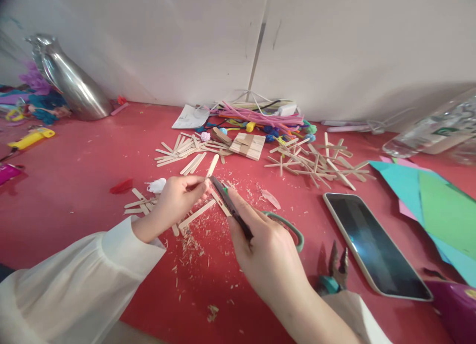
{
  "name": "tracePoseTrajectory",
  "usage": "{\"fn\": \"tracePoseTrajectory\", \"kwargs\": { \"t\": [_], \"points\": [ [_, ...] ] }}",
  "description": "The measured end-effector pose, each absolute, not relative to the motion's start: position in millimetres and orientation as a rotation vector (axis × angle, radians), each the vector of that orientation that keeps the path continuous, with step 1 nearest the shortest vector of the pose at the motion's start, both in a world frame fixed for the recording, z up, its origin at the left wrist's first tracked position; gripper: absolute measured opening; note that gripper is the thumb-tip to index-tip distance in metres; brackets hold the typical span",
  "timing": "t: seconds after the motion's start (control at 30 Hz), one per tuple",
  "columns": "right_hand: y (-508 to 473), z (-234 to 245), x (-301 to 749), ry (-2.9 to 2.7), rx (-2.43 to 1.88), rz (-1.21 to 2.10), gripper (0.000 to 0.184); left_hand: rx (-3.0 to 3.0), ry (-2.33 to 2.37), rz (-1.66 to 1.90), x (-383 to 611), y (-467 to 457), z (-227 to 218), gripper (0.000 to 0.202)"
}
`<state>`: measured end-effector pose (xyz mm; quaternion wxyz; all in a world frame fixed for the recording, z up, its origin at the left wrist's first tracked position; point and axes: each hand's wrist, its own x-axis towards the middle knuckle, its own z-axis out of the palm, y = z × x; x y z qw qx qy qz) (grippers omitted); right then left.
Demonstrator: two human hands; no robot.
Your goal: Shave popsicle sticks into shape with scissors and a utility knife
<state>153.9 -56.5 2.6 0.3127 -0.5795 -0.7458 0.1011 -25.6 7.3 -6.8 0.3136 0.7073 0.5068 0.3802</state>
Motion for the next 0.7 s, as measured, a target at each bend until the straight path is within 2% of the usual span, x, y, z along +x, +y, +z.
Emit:
{"fn": "tracePoseTrajectory", "kwargs": {
  "t": [0.23, 0.53, 0.6, 0.7],
  "points": [
    [-56.0, 4.4, 153.7, -2.02, -1.523, 0.301, 0.044, 2.014, 1.372, 0.941, -25.4, 6.2, -4.9, 0.032],
    [-58.6, 6.2, 147.1, -2.148, -1.402, -0.418, 0.039, 2.087, 1.399, 0.948, -23.7, 4.7, -3.9, 0.037],
    [-58.7, 4.9, 147.7, -2.145, -1.433, -0.422, 0.039, 2.01, 1.35, 0.956, -24.5, 5.2, -3.7, 0.033],
    [-56.9, 3.2, 151.3, -2.086, -1.484, -0.213, 0.04, 1.796, 1.254, 0.93, -25.8, 7.8, -3.0, 0.029]
  ]
}}
